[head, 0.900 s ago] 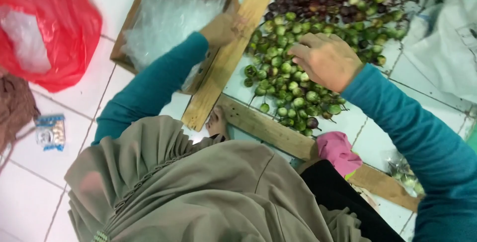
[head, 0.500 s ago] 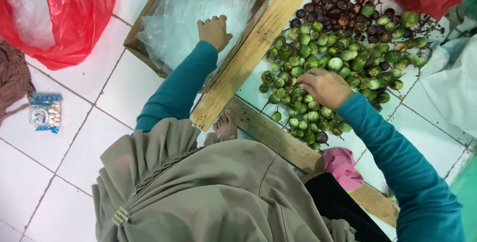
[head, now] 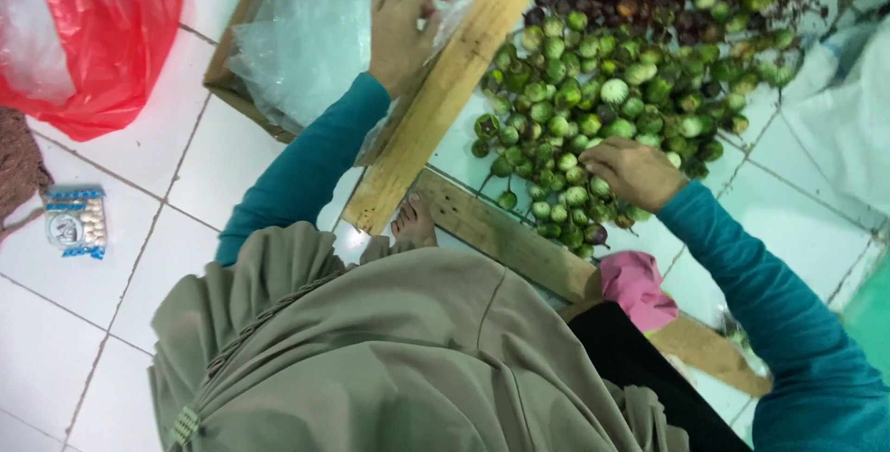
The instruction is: The person wipes small green eggplants with a cloth, places them into plastic bags, and ties each bag closed.
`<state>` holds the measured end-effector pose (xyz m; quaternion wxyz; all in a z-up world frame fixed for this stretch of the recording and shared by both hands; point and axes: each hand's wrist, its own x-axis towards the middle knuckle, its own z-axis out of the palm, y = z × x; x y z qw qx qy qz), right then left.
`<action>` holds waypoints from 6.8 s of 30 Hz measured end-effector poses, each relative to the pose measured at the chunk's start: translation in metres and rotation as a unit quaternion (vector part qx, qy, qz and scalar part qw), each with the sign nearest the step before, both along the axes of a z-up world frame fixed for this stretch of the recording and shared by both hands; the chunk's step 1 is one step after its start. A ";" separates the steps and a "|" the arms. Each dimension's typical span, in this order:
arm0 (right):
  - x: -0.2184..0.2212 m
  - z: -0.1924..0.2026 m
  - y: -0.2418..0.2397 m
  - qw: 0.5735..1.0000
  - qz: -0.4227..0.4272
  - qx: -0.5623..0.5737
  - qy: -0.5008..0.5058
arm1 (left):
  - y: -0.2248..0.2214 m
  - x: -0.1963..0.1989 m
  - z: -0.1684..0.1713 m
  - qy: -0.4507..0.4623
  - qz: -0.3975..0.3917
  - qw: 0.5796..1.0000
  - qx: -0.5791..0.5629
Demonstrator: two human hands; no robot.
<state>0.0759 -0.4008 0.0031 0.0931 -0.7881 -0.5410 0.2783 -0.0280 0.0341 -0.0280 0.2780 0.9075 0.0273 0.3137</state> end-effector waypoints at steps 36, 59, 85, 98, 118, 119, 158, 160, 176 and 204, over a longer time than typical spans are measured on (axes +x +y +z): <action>-0.163 -0.174 -0.264 0.974 -0.179 -0.141 -0.015 | -0.329 0.009 -0.095 0.086 -0.454 0.804 0.374; -0.042 0.054 -0.167 0.859 -0.370 0.193 0.296 | -0.316 0.011 0.006 0.459 -0.377 0.713 -0.374; -0.058 0.079 -0.048 0.910 -0.073 0.396 -0.099 | -0.243 -0.003 0.023 0.460 -0.348 0.478 -0.662; -0.032 0.064 -0.097 0.886 -0.208 0.414 -0.008 | -0.234 0.002 0.074 0.447 -0.389 0.485 -0.644; -0.036 0.100 -0.085 0.917 -0.176 0.353 0.066 | -0.238 0.003 0.100 0.488 -0.402 0.438 -0.639; -0.043 0.105 -0.075 0.926 -0.145 0.346 0.050 | -0.241 0.002 0.094 0.493 -0.405 0.437 -0.634; -0.039 0.096 -0.110 0.855 -0.200 0.466 -0.105 | -0.261 0.001 0.064 0.288 -0.200 0.493 -0.796; -0.036 0.104 -0.101 0.852 -0.190 0.455 -0.176 | -0.258 0.002 0.062 0.292 -0.151 0.507 -0.796; -0.060 0.069 -0.113 0.970 -0.124 0.118 -0.172 | -0.268 -0.008 0.038 0.377 -0.233 0.565 -0.696; -0.022 -0.020 -0.086 0.975 -0.203 0.094 -0.018 | -0.228 0.039 0.003 0.465 -0.128 0.865 -0.140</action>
